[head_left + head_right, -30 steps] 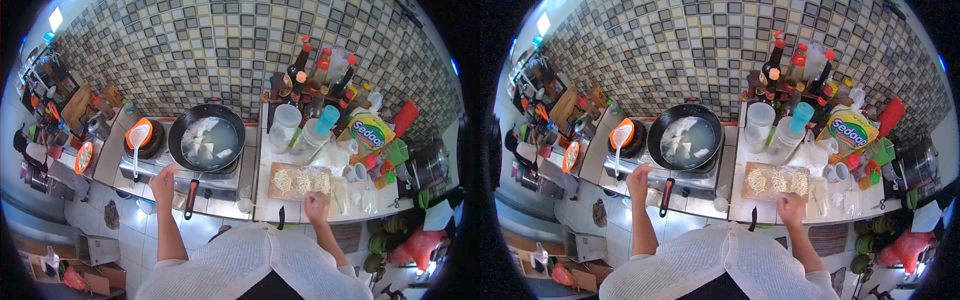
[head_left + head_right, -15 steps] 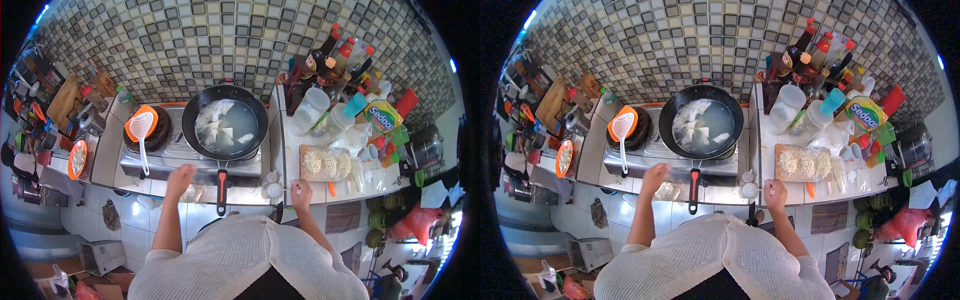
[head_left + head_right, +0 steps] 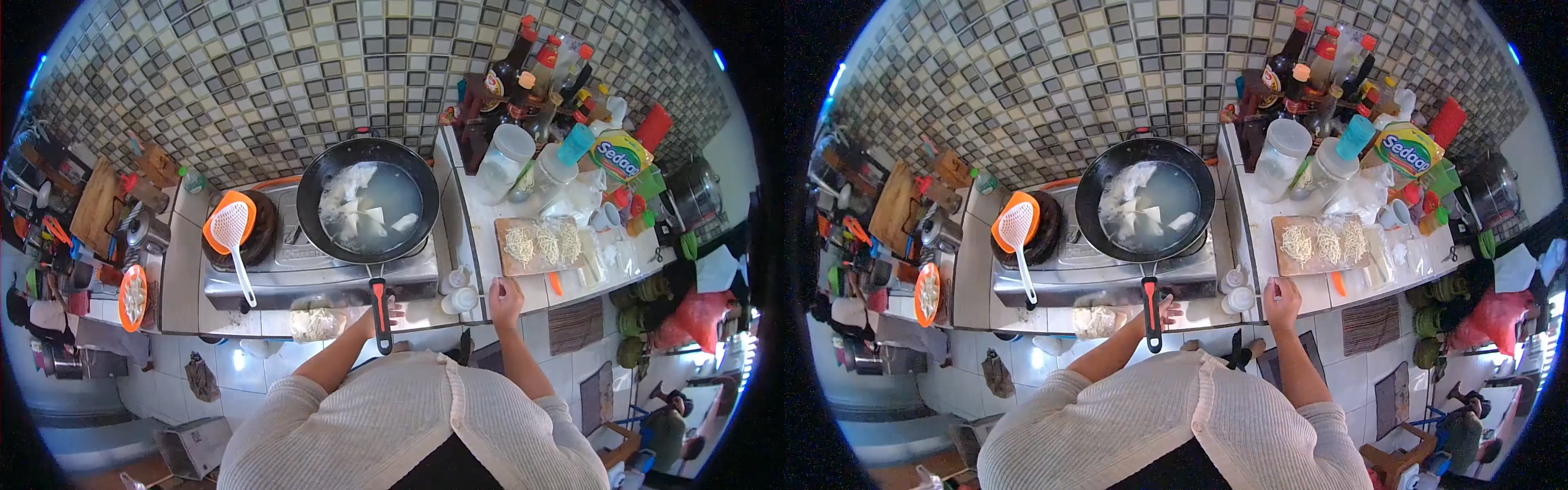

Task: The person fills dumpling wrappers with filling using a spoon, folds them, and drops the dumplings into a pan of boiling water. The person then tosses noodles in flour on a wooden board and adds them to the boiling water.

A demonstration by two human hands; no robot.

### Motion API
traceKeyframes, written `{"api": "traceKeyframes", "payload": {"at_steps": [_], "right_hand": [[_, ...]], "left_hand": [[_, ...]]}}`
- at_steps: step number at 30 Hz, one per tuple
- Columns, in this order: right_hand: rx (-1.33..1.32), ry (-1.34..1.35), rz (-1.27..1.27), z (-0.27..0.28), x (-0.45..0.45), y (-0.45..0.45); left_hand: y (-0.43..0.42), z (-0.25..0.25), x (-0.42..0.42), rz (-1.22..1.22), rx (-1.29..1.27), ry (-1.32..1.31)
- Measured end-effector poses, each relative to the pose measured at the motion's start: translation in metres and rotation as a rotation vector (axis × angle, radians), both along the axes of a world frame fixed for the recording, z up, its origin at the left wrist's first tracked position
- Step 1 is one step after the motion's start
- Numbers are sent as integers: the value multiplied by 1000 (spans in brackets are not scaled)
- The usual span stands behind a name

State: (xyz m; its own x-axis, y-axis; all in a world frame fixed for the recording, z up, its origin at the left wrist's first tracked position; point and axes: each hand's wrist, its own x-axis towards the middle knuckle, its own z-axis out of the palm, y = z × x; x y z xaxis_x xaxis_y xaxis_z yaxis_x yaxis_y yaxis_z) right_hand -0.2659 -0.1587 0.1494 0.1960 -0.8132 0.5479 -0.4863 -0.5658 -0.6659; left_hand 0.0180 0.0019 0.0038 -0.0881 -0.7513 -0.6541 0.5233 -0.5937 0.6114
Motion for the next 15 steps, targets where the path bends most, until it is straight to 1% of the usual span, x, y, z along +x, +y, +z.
{"api": "traceKeyframes", "payload": {"at_steps": [3,6,9,10,13,15], "right_hand": [[-8,58,-20,0,-2,0],[-25,37,-50,-1,-2,-2],[-6,27,-64,-2,-1,-1],[-10,22,-71,-2,-1,-1],[-22,-13,-67,-1,-1,-2],[-23,45,-59,1,-2,-1]], "left_hand": [[0,9,-4,11,-33,-31],[1,7,-2,27,-15,-2],[3,9,4,-44,-90,37],[2,11,3,-42,-26,10],[2,5,5,-38,-36,47],[2,6,8,-42,-39,68]]}}
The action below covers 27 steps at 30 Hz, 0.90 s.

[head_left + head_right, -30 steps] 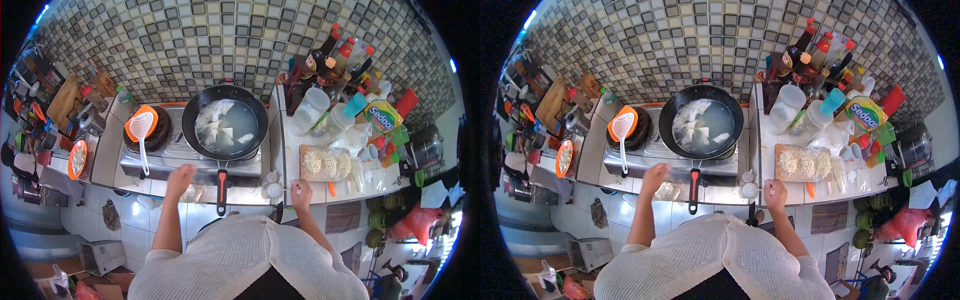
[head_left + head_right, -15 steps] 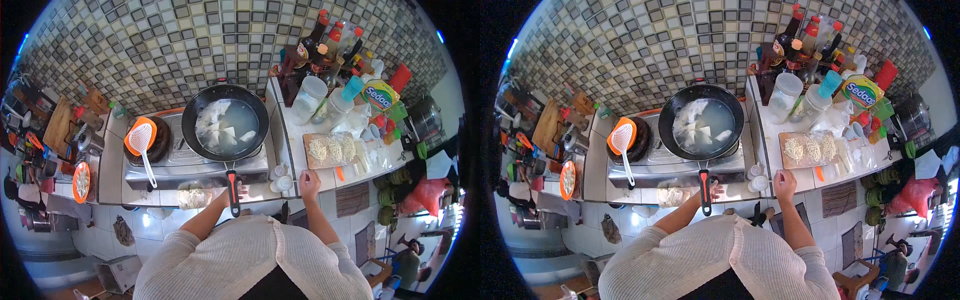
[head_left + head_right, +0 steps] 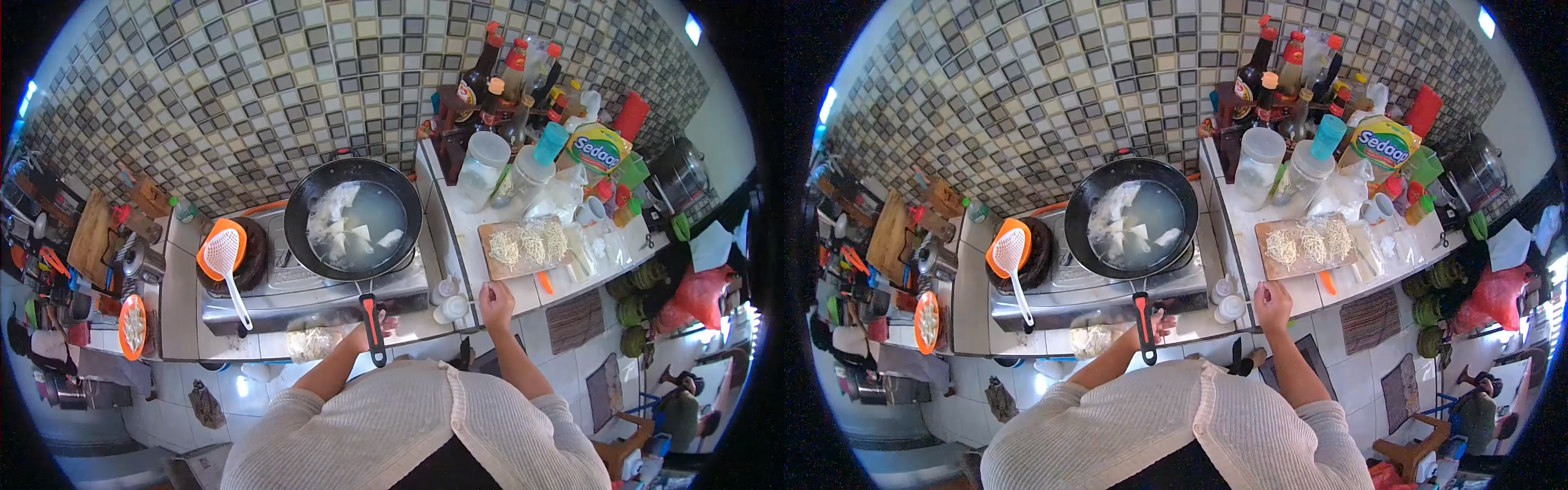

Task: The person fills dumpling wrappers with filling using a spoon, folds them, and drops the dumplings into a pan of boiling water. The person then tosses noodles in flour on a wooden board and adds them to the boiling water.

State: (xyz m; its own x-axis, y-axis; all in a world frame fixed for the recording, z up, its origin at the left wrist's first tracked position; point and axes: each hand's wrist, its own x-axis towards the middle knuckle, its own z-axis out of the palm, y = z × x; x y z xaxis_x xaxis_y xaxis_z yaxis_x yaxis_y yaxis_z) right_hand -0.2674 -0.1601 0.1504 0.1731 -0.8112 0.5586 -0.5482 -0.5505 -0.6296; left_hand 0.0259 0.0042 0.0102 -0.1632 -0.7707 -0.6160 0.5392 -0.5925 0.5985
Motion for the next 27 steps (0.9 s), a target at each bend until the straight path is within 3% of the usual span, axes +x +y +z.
{"api": "traceKeyframes", "payload": {"at_steps": [27], "right_hand": [[-4,30,20,1,1,-1]], "left_hand": [[1,-7,5,-40,-35,128]]}}
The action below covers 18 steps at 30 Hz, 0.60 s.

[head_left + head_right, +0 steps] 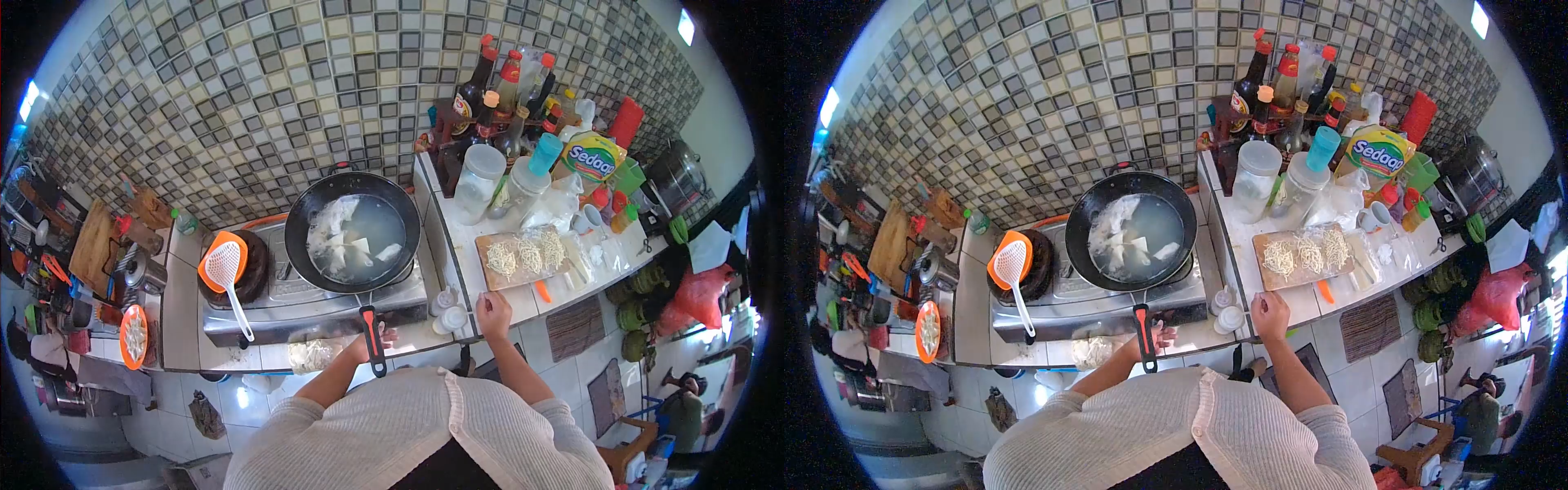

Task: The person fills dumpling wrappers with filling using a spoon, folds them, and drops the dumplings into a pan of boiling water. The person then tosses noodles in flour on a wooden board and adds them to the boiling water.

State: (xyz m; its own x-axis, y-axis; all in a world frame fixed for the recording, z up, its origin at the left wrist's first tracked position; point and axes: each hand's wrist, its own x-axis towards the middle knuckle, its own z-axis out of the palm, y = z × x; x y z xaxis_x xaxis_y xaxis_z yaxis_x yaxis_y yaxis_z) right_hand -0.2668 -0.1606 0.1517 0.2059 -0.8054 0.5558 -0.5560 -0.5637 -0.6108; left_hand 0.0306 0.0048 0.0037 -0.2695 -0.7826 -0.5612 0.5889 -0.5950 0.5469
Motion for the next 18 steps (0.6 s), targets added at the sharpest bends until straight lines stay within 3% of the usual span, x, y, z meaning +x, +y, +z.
{"api": "traceKeyframes", "payload": {"at_steps": [18], "right_hand": [[32,-6,-11,4,0,3]], "left_hand": [[0,5,-2,42,55,-53]]}}
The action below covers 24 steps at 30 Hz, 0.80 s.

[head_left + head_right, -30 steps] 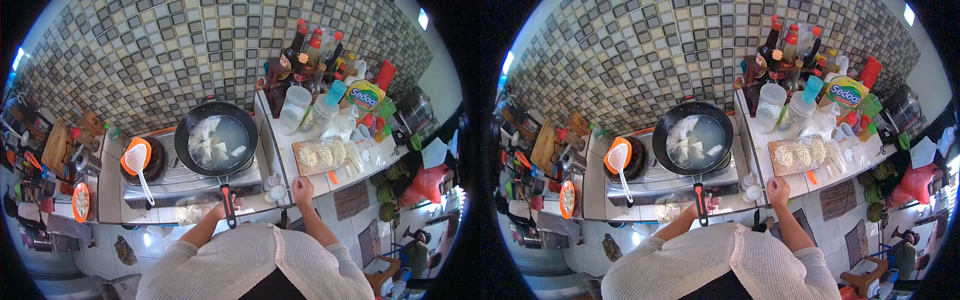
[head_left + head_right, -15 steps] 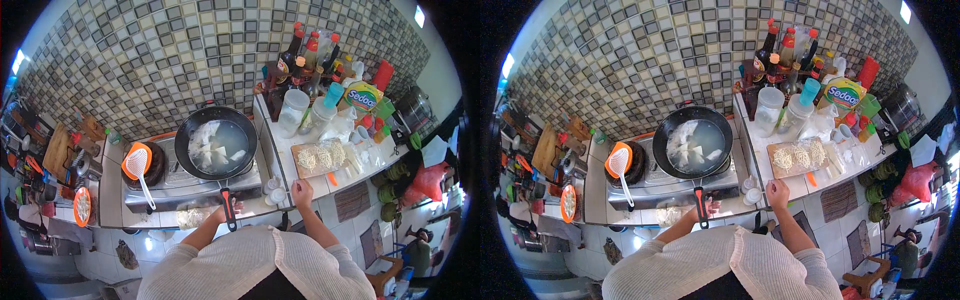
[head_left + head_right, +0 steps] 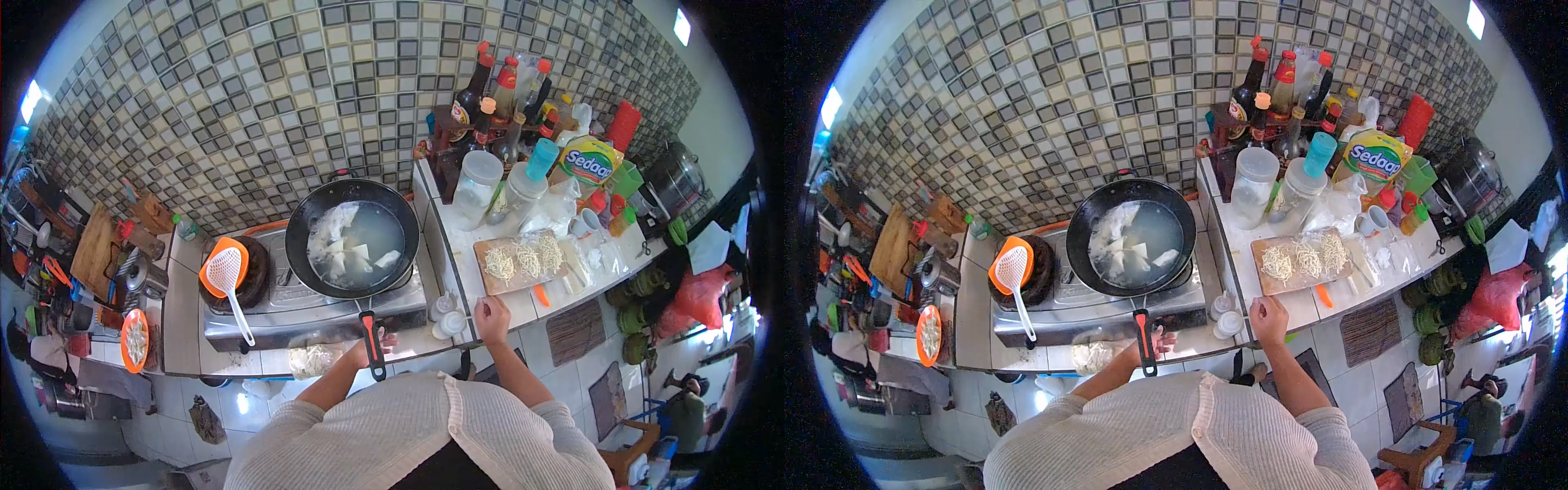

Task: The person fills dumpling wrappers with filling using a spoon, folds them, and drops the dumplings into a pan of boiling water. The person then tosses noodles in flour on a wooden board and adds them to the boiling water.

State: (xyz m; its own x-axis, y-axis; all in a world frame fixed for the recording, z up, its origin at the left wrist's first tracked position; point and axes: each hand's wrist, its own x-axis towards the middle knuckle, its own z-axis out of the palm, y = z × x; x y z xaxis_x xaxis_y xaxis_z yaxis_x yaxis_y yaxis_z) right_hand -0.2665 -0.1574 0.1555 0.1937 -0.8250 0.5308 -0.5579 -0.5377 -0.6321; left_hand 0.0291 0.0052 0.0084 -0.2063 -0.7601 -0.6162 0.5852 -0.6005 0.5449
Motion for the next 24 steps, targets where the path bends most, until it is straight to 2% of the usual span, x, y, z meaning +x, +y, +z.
{"api": "traceKeyframes", "payload": {"at_steps": [24], "right_hand": [[9,-19,-2,-3,-1,-1]], "left_hand": [[0,0,2,-53,-22,8]]}}
